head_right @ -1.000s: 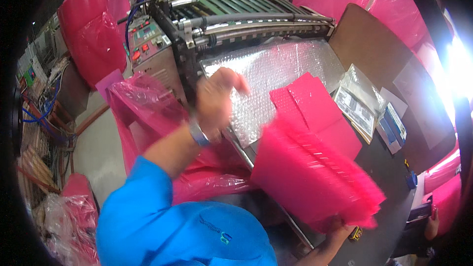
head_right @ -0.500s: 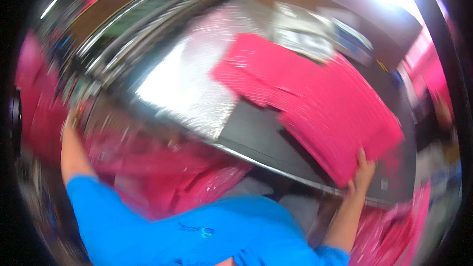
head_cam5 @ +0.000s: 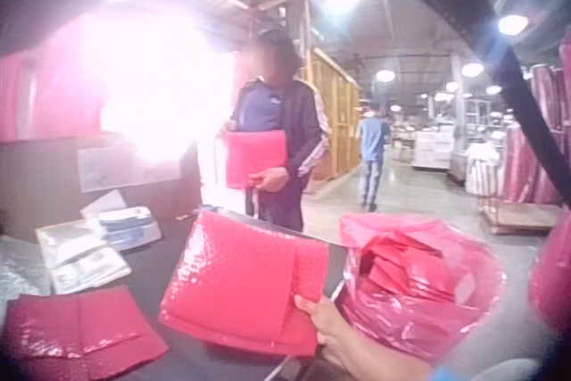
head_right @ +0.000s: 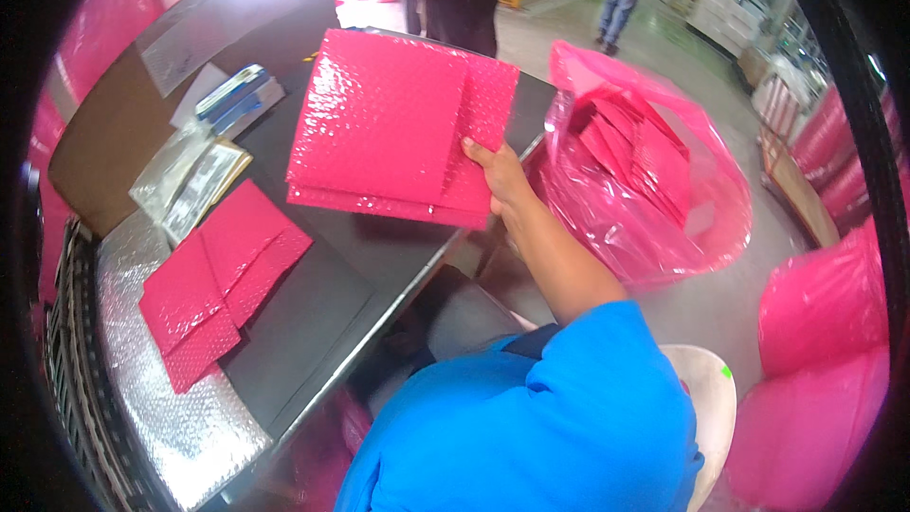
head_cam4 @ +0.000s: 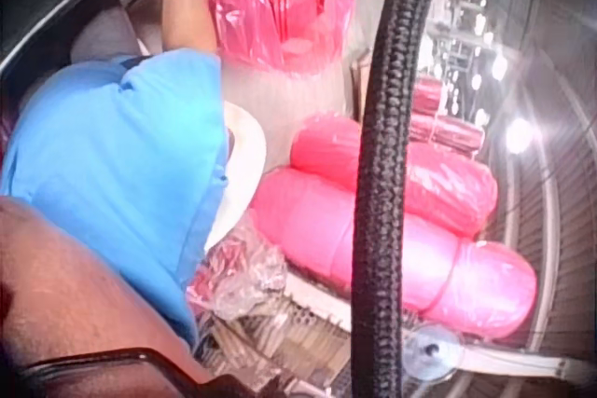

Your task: The person stacks pink bubble wrap sheets on a table, aligning them by hand. They use a tape measure to check the dimensions of the stack and then place the measured sheets into a large pink plastic bag.

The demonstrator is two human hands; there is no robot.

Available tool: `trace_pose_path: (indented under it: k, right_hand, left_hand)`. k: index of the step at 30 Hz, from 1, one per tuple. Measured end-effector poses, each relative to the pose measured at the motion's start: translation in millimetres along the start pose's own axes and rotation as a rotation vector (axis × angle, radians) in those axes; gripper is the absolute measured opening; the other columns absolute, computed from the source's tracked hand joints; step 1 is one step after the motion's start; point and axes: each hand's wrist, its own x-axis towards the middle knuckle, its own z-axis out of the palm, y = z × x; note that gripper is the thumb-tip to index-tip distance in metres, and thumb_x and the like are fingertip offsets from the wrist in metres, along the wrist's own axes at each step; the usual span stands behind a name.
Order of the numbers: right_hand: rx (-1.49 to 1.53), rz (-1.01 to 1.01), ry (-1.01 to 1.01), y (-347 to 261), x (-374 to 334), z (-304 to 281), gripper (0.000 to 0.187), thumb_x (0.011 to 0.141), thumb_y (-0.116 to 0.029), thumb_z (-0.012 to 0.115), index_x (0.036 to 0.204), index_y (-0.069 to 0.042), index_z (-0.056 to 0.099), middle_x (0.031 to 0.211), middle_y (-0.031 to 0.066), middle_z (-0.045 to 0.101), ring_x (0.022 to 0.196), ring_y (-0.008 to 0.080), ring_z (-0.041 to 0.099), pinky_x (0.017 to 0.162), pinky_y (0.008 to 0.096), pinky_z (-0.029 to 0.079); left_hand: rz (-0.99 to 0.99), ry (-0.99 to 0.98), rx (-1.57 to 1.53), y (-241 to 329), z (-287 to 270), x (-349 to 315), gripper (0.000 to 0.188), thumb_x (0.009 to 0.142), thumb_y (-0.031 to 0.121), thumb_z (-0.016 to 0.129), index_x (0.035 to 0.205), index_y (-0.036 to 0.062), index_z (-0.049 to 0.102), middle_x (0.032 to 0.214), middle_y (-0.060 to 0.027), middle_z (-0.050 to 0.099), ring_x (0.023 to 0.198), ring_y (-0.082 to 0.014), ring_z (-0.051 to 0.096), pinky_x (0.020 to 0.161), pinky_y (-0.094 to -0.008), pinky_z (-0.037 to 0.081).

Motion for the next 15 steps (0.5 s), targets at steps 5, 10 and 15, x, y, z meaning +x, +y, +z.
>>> trace_pose_path:
  k: [5,10,15]
  right_hand:
    - [-0.033,-0.15,0.102,-30,-2,-28,0.033,0.082,-0.01,0.058,0.113,-0.003,0.047,0.102,0.0117,0.057,0.092,0.0278,0.057,0.08,0.0458,0.049]
    - [0.125,-0.325,0.245,-89,18,-79,0.032,0.084,-0.013,0.057,0.113,-0.002,0.048,0.103,0.0139,0.057,0.089,0.0307,0.058,0.077,0.0482,0.05]
    - [0.205,-0.487,0.612,-133,33,-171,0.037,0.088,-0.026,0.051,0.113,0.0,0.046,0.103,0.0163,0.057,0.089,0.0327,0.059,0.071,0.0491,0.052]
  left_hand:
    - [0.202,0.074,-0.187,77,3,-18,0.044,0.09,0.034,0.04,0.107,-0.0041,0.051,0.113,-0.0233,0.05,0.106,-0.0346,0.048,0.087,-0.0416,0.04]
    - [0.306,0.134,-0.316,115,-5,-33,0.043,0.089,0.034,0.042,0.107,-0.0044,0.051,0.111,-0.0234,0.05,0.104,-0.0348,0.048,0.086,-0.0418,0.04]
    - [0.34,0.241,-0.427,129,-13,-50,0.042,0.089,0.033,0.043,0.107,-0.0046,0.05,0.11,-0.0234,0.05,0.103,-0.0351,0.048,0.085,-0.0421,0.04]
